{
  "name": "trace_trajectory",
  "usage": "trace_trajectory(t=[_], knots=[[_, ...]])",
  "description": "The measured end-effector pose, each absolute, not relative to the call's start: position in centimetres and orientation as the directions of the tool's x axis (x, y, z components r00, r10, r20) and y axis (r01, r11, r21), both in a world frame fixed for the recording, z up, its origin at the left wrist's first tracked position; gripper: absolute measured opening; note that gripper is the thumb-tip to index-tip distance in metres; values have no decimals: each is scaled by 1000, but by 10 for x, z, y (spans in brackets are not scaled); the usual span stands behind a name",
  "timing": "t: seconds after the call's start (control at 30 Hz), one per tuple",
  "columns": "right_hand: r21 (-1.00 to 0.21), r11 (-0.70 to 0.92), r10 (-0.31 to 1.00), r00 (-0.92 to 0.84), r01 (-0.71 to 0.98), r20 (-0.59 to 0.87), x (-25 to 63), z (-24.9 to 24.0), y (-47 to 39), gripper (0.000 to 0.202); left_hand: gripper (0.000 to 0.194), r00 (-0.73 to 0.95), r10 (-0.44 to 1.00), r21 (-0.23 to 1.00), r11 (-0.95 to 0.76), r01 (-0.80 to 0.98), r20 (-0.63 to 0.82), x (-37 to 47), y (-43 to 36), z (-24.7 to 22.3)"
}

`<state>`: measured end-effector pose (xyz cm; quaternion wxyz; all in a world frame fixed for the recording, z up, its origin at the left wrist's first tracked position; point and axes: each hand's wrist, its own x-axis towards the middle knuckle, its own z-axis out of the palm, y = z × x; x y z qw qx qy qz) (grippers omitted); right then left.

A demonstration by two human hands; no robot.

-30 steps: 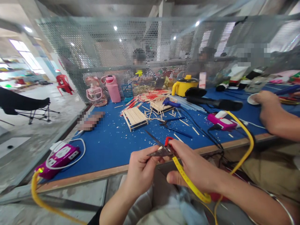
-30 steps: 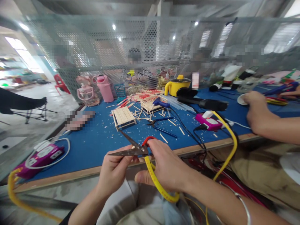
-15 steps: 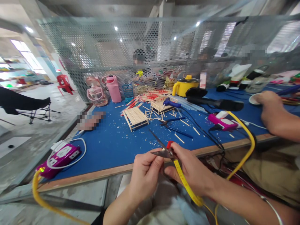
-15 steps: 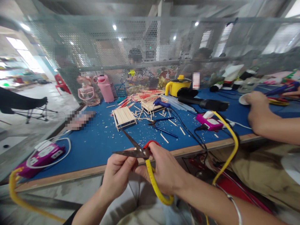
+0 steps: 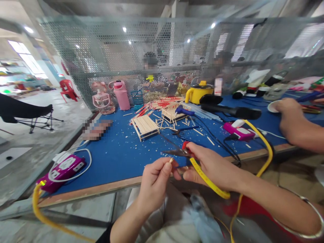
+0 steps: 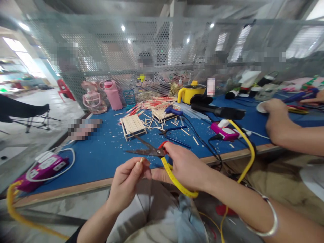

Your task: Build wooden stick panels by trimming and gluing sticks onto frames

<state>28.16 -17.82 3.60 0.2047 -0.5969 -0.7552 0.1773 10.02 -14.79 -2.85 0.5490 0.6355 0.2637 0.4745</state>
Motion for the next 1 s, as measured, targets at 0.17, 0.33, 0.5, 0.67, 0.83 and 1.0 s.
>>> trace_trajectory(t=[0.17,0.33,0.5,0.67,0.83,1.0], knots=[[-508,260,963,-256,821,80,274,35,-184,49,24,413,833,929,-310,-201,368,98,-147,-27],[-526,256,965,-243,811,95,271,39,-188,53,24,410,789,882,-461,-100,458,96,-146,-16],[-536,261,957,-286,803,38,274,37,-190,58,25,439,751,848,-528,-50,494,93,-148,-11],[-517,333,942,-309,789,135,275,33,-191,62,26,456,719,810,-587,-7,525,90,-150,-7],[-494,350,937,-297,796,186,276,27,-191,56,27,477,706,797,-604,22,523,88,-151,-8],[-585,348,930,-351,733,114,275,27,-191,43,24,481,725,819,-573,23,493,87,-153,-8]])
